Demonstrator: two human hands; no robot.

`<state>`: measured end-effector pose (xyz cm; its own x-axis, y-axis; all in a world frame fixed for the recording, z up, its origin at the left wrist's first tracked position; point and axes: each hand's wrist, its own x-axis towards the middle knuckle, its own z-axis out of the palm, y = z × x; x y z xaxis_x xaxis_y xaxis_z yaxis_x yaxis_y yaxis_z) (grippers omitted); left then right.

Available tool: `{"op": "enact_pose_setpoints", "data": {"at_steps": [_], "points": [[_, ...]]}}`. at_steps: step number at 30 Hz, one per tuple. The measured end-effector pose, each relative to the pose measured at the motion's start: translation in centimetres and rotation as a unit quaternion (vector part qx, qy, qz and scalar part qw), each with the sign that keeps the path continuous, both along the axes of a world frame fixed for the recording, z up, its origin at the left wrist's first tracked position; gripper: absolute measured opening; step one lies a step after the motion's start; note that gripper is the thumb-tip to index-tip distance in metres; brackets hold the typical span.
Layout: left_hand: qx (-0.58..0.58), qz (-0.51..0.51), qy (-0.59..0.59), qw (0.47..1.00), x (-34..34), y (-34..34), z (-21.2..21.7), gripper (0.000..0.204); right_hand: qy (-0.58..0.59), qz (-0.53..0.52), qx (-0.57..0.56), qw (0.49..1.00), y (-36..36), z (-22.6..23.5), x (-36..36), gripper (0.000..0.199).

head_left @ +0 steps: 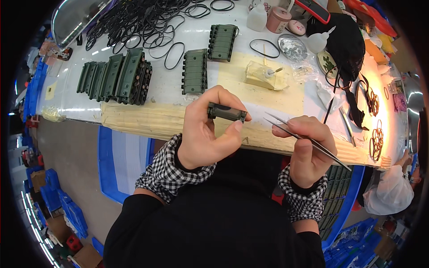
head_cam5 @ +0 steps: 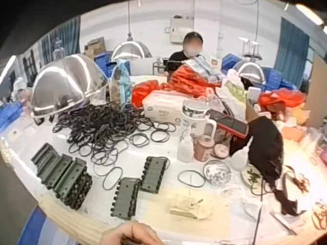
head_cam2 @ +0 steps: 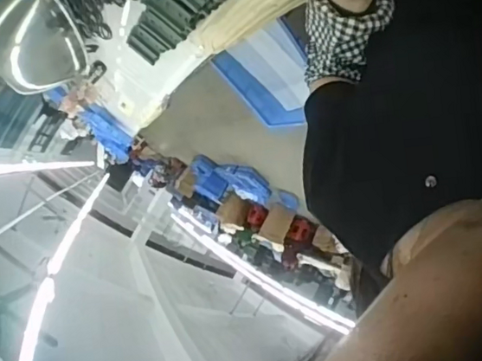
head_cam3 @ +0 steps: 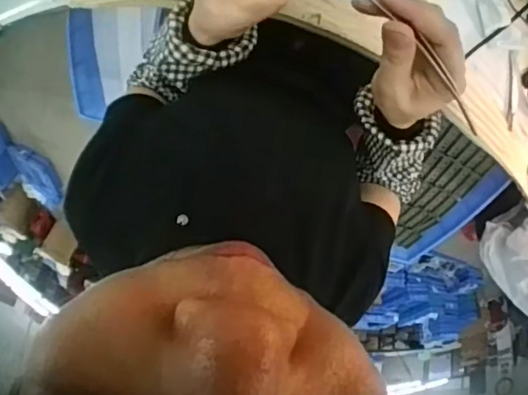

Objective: Manually assembling small plastic toy tank components using tweezers to thread and secure wires.

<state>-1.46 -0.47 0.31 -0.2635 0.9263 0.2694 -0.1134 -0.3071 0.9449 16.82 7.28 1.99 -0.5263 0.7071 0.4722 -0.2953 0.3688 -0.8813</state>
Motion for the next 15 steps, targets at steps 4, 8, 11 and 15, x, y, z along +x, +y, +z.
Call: {"op": "enact_pose_setpoints", "data": {"at_steps": [4, 8, 11, 15], "points": [[0.005, 0.023, 0.075, 0.997, 0.4, -0.1, 0.1, 0.018, -0.042, -0.03, -0.025, 0.998, -0.8, 0.1, -1.2, 0.017], [0.015, 0.036, 0.116, 0.992, 0.4, -0.3, 0.1, 0.019, -0.072, -0.03, -0.029, 0.997, -1.0, 0.0, -2.3, 0.017], [0.02, 0.042, 0.125, 0.991, 0.5, -0.2, -0.1, 0.02, -0.077, -0.023, -0.022, 0.997, -0.9, 0.1, -2.7, 0.021], [0.028, 0.052, 0.137, 0.989, 0.6, -0.3, -0.3, 0.02, -0.078, -0.015, 0.0, 0.997, -0.7, 0.1, -3.2, 0.022]]}}
